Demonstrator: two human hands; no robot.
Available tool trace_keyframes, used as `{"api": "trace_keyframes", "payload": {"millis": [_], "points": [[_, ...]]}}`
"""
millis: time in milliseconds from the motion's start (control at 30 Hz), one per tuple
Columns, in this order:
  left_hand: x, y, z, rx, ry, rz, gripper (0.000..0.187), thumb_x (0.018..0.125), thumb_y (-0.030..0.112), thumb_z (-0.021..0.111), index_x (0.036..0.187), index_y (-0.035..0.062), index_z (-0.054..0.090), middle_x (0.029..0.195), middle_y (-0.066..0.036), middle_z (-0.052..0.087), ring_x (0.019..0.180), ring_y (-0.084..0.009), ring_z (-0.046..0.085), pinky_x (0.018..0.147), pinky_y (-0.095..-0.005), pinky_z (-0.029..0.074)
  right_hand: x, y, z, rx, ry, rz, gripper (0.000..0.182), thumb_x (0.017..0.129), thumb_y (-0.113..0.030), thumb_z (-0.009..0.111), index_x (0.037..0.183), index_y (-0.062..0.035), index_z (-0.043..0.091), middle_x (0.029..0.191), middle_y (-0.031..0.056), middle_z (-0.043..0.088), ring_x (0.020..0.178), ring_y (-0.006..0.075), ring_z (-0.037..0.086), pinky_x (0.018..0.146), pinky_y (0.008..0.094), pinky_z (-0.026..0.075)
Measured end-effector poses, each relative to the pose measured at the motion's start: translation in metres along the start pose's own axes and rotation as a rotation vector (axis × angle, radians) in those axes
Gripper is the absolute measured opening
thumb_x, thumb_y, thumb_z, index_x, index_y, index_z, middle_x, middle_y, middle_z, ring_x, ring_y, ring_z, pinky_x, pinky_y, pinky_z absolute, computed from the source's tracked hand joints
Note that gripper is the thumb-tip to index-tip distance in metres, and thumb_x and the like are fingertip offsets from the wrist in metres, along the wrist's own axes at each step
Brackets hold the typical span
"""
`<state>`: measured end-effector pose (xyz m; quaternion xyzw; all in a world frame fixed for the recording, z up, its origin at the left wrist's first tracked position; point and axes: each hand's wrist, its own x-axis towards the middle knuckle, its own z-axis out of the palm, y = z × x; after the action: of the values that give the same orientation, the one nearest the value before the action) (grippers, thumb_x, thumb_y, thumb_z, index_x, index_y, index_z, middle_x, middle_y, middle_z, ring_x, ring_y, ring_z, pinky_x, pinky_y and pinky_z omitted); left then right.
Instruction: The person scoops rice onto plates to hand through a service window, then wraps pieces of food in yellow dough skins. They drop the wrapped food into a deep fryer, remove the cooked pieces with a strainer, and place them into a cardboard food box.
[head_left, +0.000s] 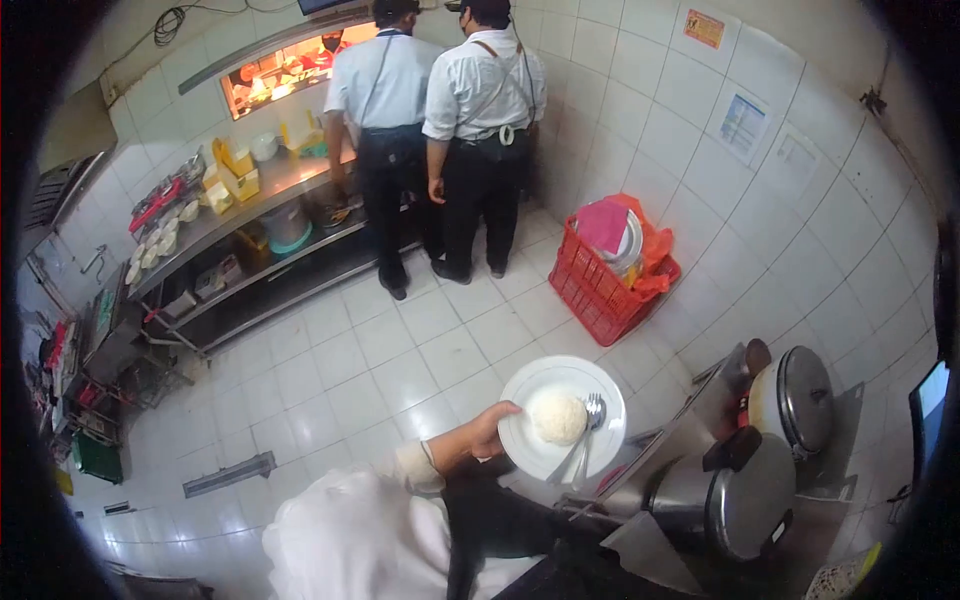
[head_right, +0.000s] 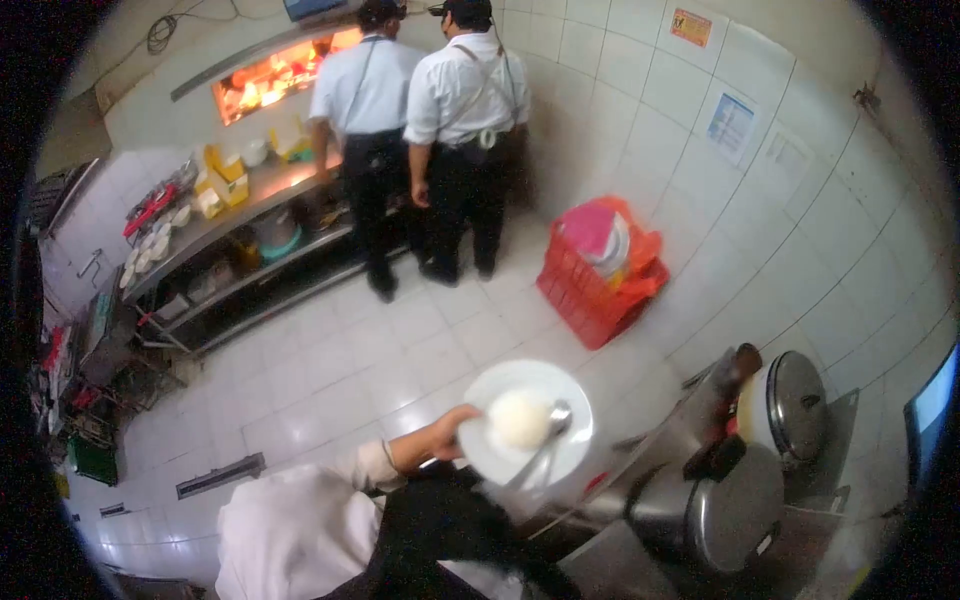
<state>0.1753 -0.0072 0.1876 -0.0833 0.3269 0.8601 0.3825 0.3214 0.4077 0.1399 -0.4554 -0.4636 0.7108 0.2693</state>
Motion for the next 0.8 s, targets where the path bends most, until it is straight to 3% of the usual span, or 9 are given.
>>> {"api": "trace_keyframes", "payload": {"millis": [133,367,800], "points": [[-0.050,-0.006,0.011,0.024,0.121,0.036,0.065,0.080,0.040,0.049,0.131,0.0015,0.035,0.126,-0.016,0.048,0.114,-0.0294,0.050,0.096,-0.0416,0.040,-0.011,0.004,-0.012,0.019,-0.022,0.026,0.023,0.086,-0.017,0.054,0.100,0.0006,0.053,0.080,0.0116,0.059,0.061,0.0214,0.058,0.044,0.0299,0.046],[-0.097,0.005,0.009,0.012,0.109,0.095,0.067,0.080,0.039,0.049,0.132,0.0012,0.033,0.128,-0.016,0.046,0.116,-0.0301,0.048,0.100,-0.0418,0.036,-0.031,0.000,-0.011,0.005,-0.038,0.027,0.023,0.086,-0.016,0.054,0.101,0.0008,0.053,0.082,0.0116,0.060,0.063,0.0208,0.059,0.045,0.0286,0.046],[-0.132,0.083,-0.096,-0.208,-0.006,0.365,0.069,0.078,0.037,0.050,0.134,0.0023,0.029,0.131,-0.017,0.042,0.119,-0.0308,0.044,0.101,-0.0438,0.034,-0.082,0.008,0.039,0.000,0.004,-0.012,0.023,0.085,-0.015,0.055,0.102,0.0012,0.054,0.086,0.0116,0.061,0.066,0.0198,0.060,0.046,0.0262,0.047]]}}
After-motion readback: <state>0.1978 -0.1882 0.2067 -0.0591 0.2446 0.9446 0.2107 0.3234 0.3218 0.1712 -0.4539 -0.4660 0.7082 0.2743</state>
